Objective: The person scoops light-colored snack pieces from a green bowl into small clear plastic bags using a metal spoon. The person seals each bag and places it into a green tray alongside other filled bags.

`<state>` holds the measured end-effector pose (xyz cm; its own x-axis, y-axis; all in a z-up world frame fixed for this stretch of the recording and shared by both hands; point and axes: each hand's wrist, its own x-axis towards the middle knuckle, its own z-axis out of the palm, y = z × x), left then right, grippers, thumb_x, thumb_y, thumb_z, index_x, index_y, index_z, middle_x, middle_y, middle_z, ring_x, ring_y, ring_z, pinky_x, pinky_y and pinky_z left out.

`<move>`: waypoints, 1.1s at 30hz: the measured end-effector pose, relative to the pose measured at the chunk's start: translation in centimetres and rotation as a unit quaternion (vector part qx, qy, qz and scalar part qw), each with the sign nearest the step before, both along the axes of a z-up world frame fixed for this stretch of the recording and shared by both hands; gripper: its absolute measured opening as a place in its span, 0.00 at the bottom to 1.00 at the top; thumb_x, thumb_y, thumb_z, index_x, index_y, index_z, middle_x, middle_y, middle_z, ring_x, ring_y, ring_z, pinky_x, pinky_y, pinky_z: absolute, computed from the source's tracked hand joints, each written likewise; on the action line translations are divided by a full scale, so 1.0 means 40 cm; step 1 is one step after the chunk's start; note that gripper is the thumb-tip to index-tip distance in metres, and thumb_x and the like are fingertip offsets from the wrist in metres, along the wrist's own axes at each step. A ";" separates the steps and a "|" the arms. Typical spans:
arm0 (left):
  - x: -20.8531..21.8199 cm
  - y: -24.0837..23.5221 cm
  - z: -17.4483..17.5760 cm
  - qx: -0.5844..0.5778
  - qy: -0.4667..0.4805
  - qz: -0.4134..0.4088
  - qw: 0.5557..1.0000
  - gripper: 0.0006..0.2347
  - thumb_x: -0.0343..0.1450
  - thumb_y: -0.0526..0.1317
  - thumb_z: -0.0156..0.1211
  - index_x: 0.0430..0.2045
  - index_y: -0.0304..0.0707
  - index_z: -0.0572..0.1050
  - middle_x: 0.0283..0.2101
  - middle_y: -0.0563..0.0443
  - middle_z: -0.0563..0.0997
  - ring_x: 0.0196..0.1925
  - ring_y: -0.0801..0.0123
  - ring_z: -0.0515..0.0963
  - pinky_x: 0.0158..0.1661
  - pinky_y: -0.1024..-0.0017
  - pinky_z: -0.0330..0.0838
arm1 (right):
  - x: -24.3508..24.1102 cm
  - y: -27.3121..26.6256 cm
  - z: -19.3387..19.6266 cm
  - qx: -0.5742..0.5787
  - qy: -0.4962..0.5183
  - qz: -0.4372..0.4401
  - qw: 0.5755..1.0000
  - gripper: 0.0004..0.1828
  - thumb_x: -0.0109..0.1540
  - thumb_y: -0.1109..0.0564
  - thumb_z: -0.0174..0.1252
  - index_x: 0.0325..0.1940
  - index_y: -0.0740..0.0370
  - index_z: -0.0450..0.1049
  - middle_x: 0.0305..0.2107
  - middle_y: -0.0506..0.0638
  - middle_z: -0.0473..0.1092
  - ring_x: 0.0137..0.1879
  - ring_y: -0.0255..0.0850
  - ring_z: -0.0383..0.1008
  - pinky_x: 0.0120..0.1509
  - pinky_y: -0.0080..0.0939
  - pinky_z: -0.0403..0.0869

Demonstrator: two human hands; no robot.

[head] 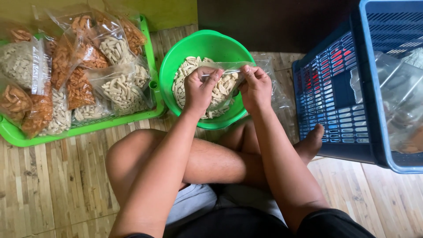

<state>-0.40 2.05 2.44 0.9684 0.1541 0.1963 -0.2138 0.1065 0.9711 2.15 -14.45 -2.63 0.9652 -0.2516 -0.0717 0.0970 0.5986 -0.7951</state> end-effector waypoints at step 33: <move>-0.034 -0.018 0.027 0.005 0.035 0.108 0.994 0.11 0.73 0.43 0.66 0.24 0.39 0.74 0.26 0.46 0.83 0.34 0.71 0.80 0.40 0.69 0.74 | -0.056 0.060 0.107 0.027 0.059 -0.016 0.998 0.15 0.61 0.63 0.70 0.46 0.66 0.71 0.25 0.52 0.72 0.27 0.37 0.73 0.31 0.34 0.69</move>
